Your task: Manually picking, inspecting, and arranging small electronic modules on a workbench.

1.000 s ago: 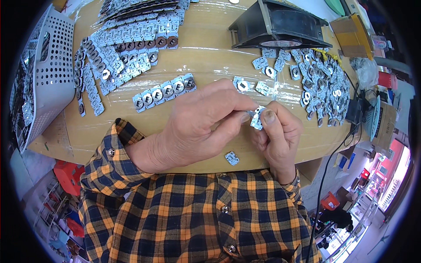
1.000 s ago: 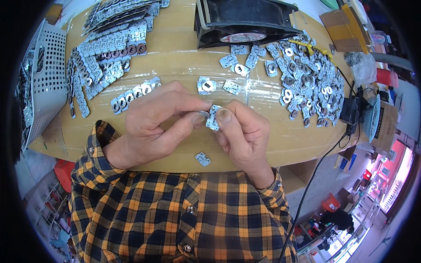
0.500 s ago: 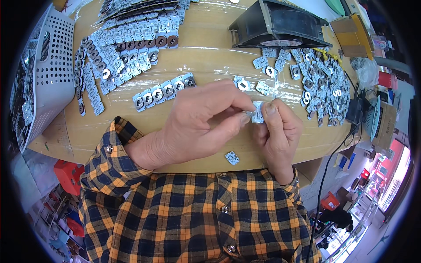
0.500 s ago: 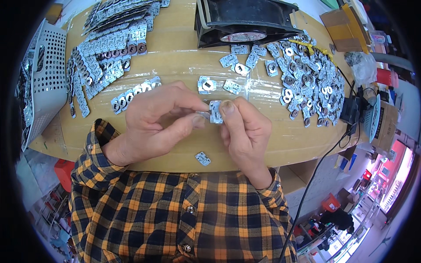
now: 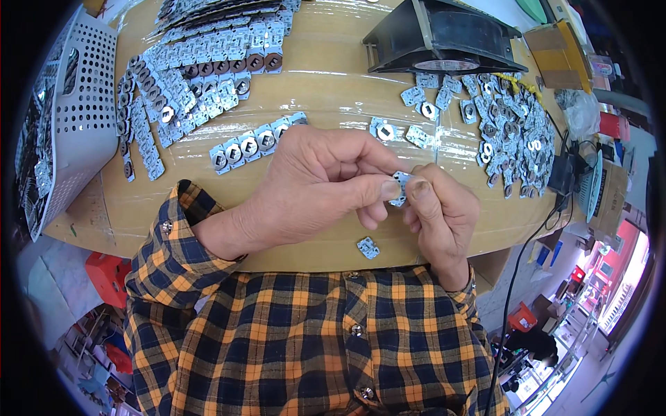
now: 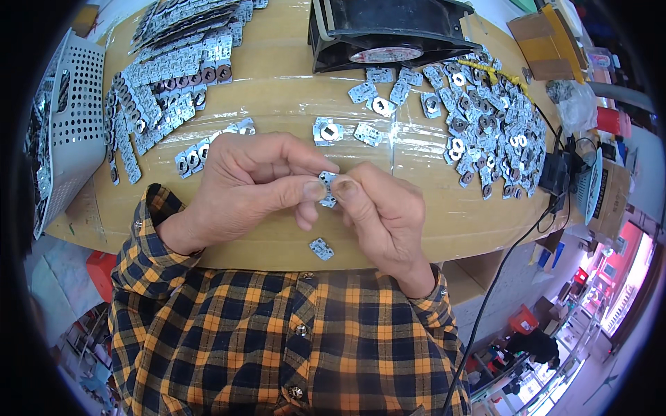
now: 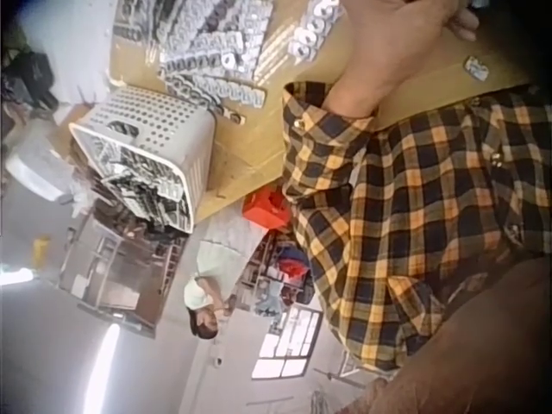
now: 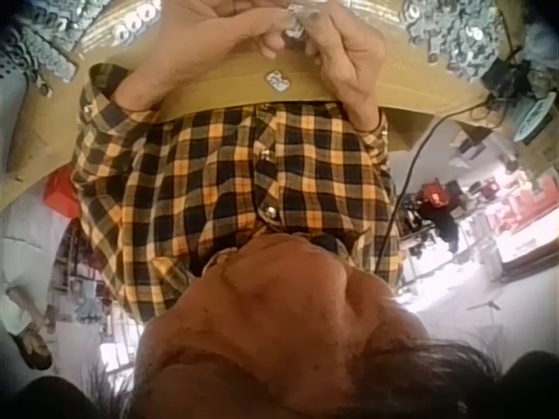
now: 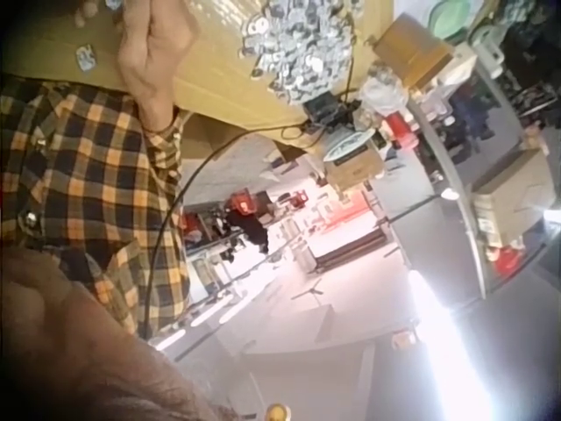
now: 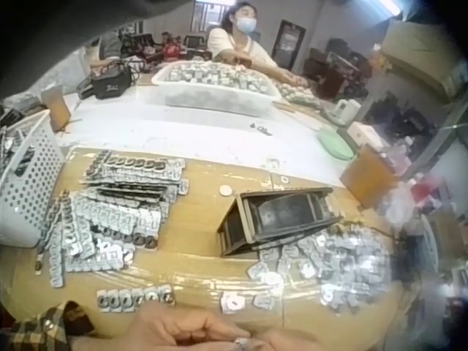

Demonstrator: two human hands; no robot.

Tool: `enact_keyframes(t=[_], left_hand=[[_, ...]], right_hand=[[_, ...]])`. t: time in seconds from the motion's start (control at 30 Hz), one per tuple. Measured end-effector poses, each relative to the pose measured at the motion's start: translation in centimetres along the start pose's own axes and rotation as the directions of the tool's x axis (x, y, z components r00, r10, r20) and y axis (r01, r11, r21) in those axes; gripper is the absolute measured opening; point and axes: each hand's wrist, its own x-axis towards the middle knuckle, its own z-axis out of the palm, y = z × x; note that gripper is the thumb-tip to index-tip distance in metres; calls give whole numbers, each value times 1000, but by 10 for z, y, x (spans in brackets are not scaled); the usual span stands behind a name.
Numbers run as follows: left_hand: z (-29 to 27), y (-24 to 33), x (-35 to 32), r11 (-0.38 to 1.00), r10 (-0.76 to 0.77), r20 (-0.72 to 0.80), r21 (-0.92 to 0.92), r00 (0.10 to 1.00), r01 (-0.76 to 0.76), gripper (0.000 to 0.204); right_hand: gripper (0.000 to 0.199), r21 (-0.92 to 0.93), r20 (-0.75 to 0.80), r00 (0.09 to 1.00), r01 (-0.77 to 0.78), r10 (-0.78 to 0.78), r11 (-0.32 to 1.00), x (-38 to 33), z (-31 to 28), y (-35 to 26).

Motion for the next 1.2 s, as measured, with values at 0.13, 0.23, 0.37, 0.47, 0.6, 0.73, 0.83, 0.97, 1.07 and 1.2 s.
enact_keyframes(t=[0.13,0.23,0.37,0.47,0.6,0.73,0.83,0.97,1.07,1.2], left_hand=[[-1,-1,1,999,31,81,12,996,-32,19],[-2,-1,1,998,61,94,-4,994,-61,18],[0,0,-1,999,34,48,0,998,-34,18],[6,-4,1,989,145,-27,22,989,-144,16],[2,-4,2,826,424,60,384,904,-413,18],[-1,-2,3,622,517,171,598,839,-505,19],[-4,-5,2,582,503,191,646,843,-494,18],[-2,15,-3,361,468,217,838,857,-409,18],[-22,40,-12,146,569,157,947,807,-287,21],[-41,54,-41,20,572,49,997,819,-74,23]], right_hand=[[34,506,126,971,-239,203,829,-5,1,8],[36,572,107,972,-234,211,786,-5,10,2],[36,570,108,975,-223,196,791,-3,11,2],[37,528,32,974,-208,225,823,-1,12,4],[36,460,-45,985,-126,165,879,-1,14,8],[35,430,-58,982,-136,178,892,-2,16,7],[32,141,-151,970,-172,193,975,1,12,-6],[30,-383,-325,908,131,-266,915,-1,-11,24],[27,-394,-409,896,0,-175,919,-10,-10,0],[33,448,452,891,-191,-37,874,-24,-1,-4]])
